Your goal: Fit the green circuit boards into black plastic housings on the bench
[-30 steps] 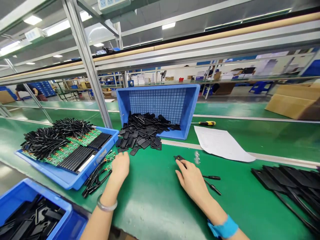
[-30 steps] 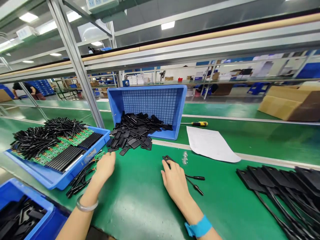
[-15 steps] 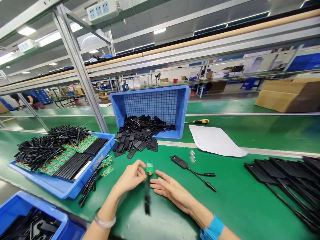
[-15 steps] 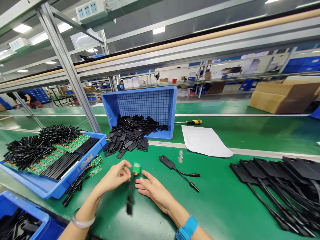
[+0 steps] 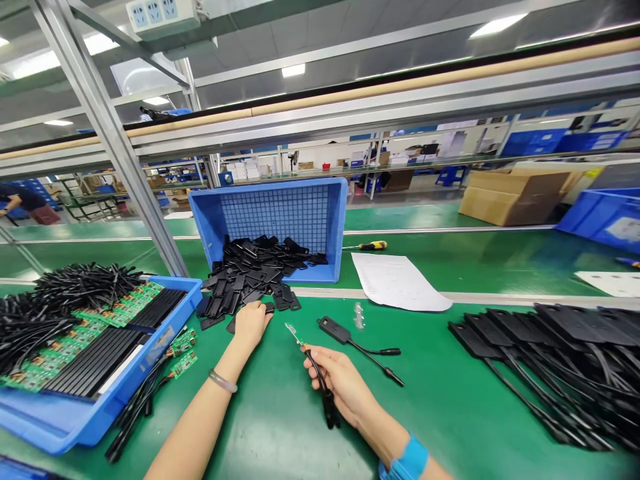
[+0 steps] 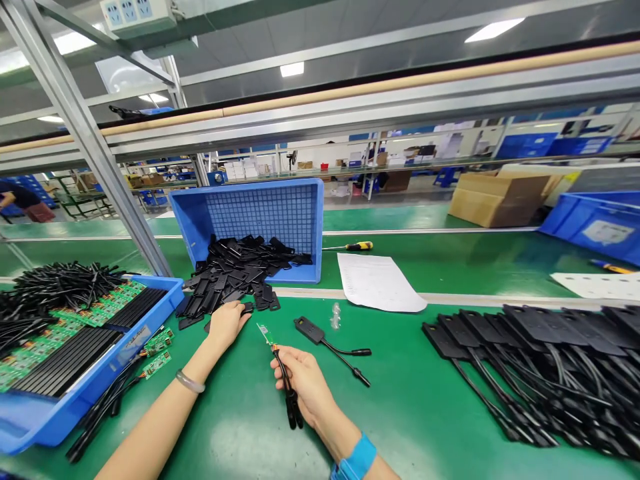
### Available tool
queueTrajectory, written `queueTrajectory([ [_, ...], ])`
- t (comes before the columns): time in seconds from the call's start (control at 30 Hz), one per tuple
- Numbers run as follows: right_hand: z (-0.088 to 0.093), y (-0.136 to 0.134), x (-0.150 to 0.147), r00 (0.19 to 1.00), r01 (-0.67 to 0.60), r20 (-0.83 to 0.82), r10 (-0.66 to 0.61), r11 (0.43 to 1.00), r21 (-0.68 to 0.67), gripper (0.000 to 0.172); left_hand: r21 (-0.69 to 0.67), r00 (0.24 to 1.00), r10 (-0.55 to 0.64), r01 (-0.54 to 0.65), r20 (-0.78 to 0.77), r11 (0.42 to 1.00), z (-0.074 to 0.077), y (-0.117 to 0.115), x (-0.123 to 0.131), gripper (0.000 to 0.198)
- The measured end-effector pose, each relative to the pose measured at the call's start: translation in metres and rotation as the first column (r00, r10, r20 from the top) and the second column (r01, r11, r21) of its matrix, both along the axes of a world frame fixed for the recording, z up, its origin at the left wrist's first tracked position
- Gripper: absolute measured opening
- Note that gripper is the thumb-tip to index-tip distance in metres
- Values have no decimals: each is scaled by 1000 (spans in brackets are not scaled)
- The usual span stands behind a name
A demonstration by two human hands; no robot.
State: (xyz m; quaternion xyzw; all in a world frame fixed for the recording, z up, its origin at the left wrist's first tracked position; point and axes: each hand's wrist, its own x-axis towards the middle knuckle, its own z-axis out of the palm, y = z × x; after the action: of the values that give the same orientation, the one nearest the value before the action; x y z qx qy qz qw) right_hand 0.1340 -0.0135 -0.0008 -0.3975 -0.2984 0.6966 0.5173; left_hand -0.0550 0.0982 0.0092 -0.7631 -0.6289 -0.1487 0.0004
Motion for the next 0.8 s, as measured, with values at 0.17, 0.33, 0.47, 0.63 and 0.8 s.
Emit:
queueTrajectory([
  [0.17, 2, 3, 5, 998, 15, 60, -18, 999, 48, 38, 28, 997, 36, -38, 75, 999, 8, -16, -9, 24],
  [0.33, 0, 7, 14, 876, 42, 426, -225, 917, 397, 45, -185, 609, 97, 84, 787, 979, 13, -38, 4, 41],
  [0.47, 6, 4, 20, 705, -39, 554, -442, 756, 654, 28, -192, 90, 169, 417, 981, 889, 13, -64, 22, 65],
  [0.63, 12, -4, 20, 665, -162, 580, -470, 668, 727, 25, -129, -106, 221, 545, 969, 828, 13, -83, 27, 61],
  [0.8, 10, -5, 18, 652, -193, 610, -450, 680, 707, 25, -123, -122, 233, 575, 965, 809, 11, -85, 26, 59],
])
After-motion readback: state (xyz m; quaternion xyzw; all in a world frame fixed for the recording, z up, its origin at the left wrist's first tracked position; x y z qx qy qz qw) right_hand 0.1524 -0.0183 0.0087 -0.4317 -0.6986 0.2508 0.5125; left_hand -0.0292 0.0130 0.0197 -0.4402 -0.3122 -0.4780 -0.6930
